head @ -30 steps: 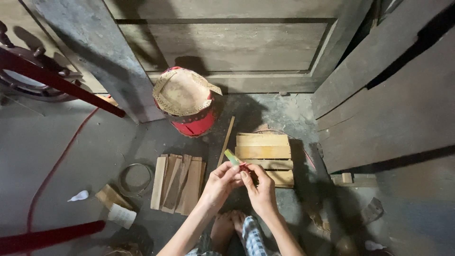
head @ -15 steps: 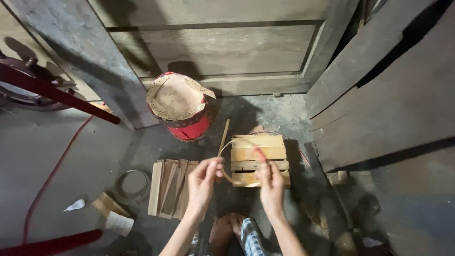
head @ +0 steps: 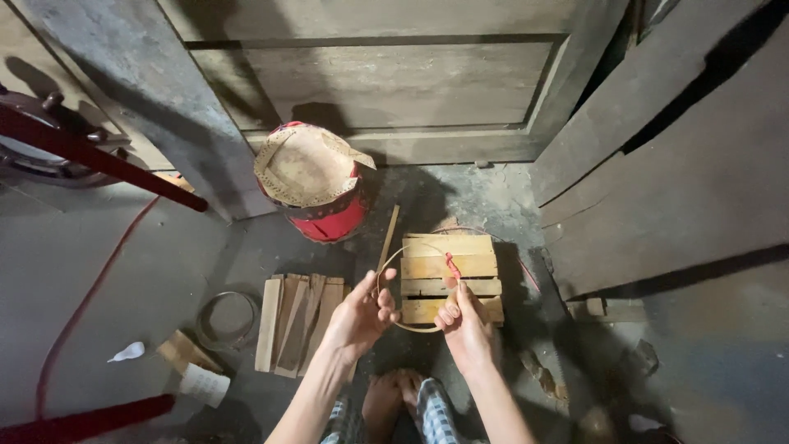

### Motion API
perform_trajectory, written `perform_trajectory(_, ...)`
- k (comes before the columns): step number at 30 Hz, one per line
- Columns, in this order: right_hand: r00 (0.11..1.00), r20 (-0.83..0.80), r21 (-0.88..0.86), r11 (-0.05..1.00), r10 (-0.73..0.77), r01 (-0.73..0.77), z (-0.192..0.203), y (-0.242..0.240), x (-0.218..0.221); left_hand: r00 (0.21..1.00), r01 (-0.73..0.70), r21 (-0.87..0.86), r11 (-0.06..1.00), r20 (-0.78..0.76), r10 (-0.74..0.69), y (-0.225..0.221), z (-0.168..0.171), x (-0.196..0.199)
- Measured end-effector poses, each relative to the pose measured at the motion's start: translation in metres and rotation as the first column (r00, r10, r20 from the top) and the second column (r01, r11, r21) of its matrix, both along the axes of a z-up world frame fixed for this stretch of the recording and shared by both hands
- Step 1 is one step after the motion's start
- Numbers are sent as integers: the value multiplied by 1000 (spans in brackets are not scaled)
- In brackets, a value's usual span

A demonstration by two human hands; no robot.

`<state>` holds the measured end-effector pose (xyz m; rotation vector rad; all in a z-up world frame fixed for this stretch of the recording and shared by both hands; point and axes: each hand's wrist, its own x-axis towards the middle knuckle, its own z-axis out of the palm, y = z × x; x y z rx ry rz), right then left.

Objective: The person is bending thin wooden strips into circular shapes and then gathering and stacking flat wooden slats on the floor of a workshop.

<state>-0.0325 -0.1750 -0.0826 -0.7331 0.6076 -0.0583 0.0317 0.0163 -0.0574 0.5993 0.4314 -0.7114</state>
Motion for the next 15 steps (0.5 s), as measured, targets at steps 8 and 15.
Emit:
perform_trajectory(8,1000,3,45,999,-21,21,-16,10,-1,998,-14,-191,982,57,25,0,-40,-11)
perform_trajectory(15,999,-41,77,997,-12,15,-18,22,-3,997,-82,-213,974,-13,81,10,-57,-17)
